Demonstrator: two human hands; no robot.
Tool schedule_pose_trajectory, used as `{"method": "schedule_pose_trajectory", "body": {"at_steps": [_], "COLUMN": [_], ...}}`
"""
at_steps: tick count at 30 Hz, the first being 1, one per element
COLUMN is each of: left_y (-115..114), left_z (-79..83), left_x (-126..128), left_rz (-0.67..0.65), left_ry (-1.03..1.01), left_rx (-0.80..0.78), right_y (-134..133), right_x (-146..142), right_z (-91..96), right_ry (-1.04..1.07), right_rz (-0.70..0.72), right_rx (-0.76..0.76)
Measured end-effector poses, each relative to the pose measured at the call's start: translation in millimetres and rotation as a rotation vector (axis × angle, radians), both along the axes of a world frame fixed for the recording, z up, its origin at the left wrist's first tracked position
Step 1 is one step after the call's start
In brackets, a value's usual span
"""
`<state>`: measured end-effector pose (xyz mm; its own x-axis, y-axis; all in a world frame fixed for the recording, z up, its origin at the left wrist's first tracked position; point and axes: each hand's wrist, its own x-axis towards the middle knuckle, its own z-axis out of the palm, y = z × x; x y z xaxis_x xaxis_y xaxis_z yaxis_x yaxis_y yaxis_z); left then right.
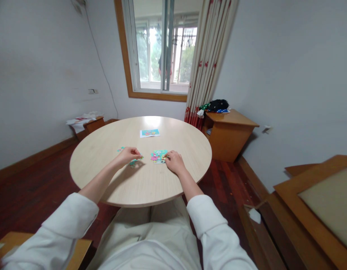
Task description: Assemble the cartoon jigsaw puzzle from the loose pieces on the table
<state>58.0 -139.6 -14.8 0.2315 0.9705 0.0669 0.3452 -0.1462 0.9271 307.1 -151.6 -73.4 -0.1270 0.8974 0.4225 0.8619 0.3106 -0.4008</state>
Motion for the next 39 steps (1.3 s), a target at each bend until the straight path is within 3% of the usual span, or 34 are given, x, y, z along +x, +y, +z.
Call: {"method": "schedule_pose_trajectory", "body": {"at_steps": [8,20,29,39], "left_y": [-4,4,9,2], "left_z": [-4.7,-19.8,-26.9,-23.7], "left_x": [12,43,46,47], "left_rz": [-0.035,0.017,0.102,0.089], "left_ry": [-0.109,0.196,0.364,0.422], "left_rx": [-0.094,-0.036,0.033,0.027], "right_y": [1,-1,-2,-1], "right_x": [0,-2,-5,-5], "right_z": [-1.5,2.1,2.4,1.4], "right_ry": [0.002,0.01,0.013,0.014], "right_rz": [-0.003,-0.007,-0.015,-0.013], "right_rx": [0.006,-0.005,-0.008,0.0]}}
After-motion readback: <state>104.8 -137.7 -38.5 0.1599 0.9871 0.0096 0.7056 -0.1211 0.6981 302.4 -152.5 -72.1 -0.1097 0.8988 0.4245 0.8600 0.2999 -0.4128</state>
